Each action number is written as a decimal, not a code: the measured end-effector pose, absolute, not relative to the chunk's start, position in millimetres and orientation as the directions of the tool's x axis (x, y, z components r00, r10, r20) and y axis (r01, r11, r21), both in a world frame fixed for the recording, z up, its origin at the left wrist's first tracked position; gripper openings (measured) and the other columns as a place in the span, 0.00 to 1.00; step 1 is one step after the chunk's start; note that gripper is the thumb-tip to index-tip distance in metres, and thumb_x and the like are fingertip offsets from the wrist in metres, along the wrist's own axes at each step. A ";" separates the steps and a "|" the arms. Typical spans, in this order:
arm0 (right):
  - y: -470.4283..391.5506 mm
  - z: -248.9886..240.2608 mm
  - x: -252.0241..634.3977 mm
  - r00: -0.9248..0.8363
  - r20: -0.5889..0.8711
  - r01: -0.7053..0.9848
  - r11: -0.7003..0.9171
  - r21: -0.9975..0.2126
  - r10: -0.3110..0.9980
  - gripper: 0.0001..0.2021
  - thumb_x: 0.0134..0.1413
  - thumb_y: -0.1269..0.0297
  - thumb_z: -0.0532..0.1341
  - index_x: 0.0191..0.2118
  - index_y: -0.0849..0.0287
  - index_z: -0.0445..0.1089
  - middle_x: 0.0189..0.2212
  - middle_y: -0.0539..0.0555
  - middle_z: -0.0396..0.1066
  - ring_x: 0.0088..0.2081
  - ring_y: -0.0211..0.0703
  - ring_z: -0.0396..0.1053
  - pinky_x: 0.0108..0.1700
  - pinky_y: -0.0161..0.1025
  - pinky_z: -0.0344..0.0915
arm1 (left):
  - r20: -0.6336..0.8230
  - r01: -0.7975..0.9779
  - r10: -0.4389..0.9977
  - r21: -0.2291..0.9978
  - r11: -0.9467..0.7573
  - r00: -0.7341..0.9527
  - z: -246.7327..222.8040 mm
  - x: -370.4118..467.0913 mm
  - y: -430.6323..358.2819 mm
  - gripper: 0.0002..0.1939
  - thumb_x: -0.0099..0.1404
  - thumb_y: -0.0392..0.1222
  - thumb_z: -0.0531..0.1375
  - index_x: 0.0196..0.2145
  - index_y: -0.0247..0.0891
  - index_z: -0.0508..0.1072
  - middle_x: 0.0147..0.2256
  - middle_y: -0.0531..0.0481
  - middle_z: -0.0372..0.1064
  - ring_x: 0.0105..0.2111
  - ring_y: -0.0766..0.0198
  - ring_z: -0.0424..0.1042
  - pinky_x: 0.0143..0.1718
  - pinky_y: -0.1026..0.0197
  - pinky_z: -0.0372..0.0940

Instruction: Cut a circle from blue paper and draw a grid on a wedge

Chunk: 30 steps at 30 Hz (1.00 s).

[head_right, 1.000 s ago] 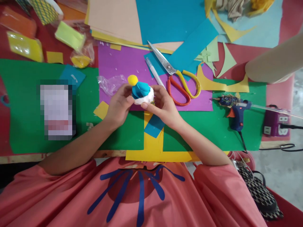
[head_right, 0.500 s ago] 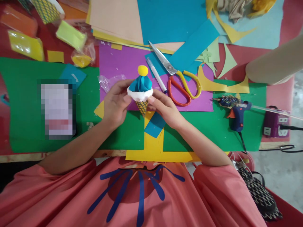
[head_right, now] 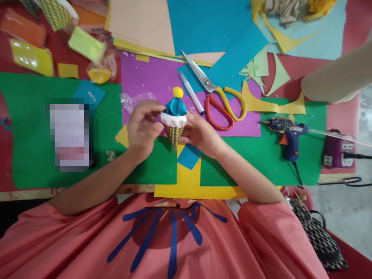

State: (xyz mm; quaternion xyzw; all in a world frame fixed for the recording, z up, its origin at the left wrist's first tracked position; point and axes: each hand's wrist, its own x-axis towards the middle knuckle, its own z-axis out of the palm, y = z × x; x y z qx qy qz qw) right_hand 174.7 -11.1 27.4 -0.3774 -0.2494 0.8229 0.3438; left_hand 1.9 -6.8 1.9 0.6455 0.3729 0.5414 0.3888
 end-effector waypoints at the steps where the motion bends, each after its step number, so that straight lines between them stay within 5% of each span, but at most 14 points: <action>1: -10.2 27.6 174.6 -0.480 -0.463 -0.388 -0.653 -0.650 0.745 0.18 0.56 0.47 0.59 0.42 0.55 0.71 0.38 0.53 0.77 0.44 0.45 0.75 0.43 0.41 0.74 | 0.426 0.102 0.896 0.893 -0.438 0.123 3.3 1.3 -6.7 0.12 0.66 0.51 0.60 0.48 0.54 0.74 0.42 0.51 0.68 0.46 0.57 0.69 0.48 0.51 0.66; 6: -9.1 23.5 175.4 -0.496 -0.488 -0.392 -0.687 -0.612 0.718 0.20 0.57 0.44 0.57 0.39 0.57 0.73 0.37 0.54 0.76 0.41 0.43 0.75 0.40 0.38 0.75 | 0.491 0.206 0.866 0.841 -0.500 0.100 6.9 0.8 -6.5 0.11 0.66 0.47 0.62 0.46 0.53 0.75 0.40 0.50 0.65 0.44 0.59 0.68 0.45 0.52 0.67; 14: -15.1 24.6 174.3 -0.531 -0.452 -0.377 -0.677 -0.632 0.717 0.22 0.41 0.43 0.68 0.35 0.57 0.74 0.31 0.50 0.75 0.35 0.38 0.73 0.38 0.33 0.71 | 0.499 0.236 0.842 0.810 -0.538 0.207 8.4 -0.7 -11.9 0.12 0.64 0.50 0.62 0.47 0.56 0.75 0.40 0.50 0.64 0.44 0.58 0.69 0.49 0.48 0.65; 21: -12.8 26.9 176.8 -0.608 -0.436 -0.335 -0.713 -0.616 0.663 0.26 0.44 0.39 0.64 0.40 0.57 0.75 0.35 0.54 0.77 0.43 0.47 0.75 0.44 0.40 0.73 | 0.153 -0.036 0.963 0.988 -0.148 0.220 2.8 2.6 -8.7 0.24 0.63 0.64 0.58 0.53 0.54 0.69 0.53 0.52 0.68 0.57 0.51 0.65 0.59 0.47 0.62; 26: -12.6 24.7 174.2 -0.562 -0.466 -0.345 -0.706 -0.619 0.684 0.24 0.49 0.43 0.63 0.45 0.55 0.72 0.39 0.53 0.77 0.42 0.43 0.75 0.42 0.36 0.73 | -0.009 -0.154 0.930 0.986 0.070 0.368 2.1 8.5 -4.1 0.25 0.62 0.65 0.58 0.45 0.42 0.74 0.39 0.47 0.75 0.42 0.54 0.75 0.39 0.55 0.71; 30: -14.9 21.1 172.2 -0.487 -0.482 -0.359 -0.670 -0.650 0.729 0.22 0.54 0.43 0.59 0.47 0.54 0.72 0.43 0.53 0.77 0.43 0.41 0.74 0.46 0.38 0.72 | 0.026 -0.209 0.944 0.977 0.046 0.329 1.6 9.6 -4.0 0.24 0.60 0.62 0.62 0.45 0.42 0.70 0.39 0.49 0.74 0.42 0.56 0.75 0.40 0.58 0.70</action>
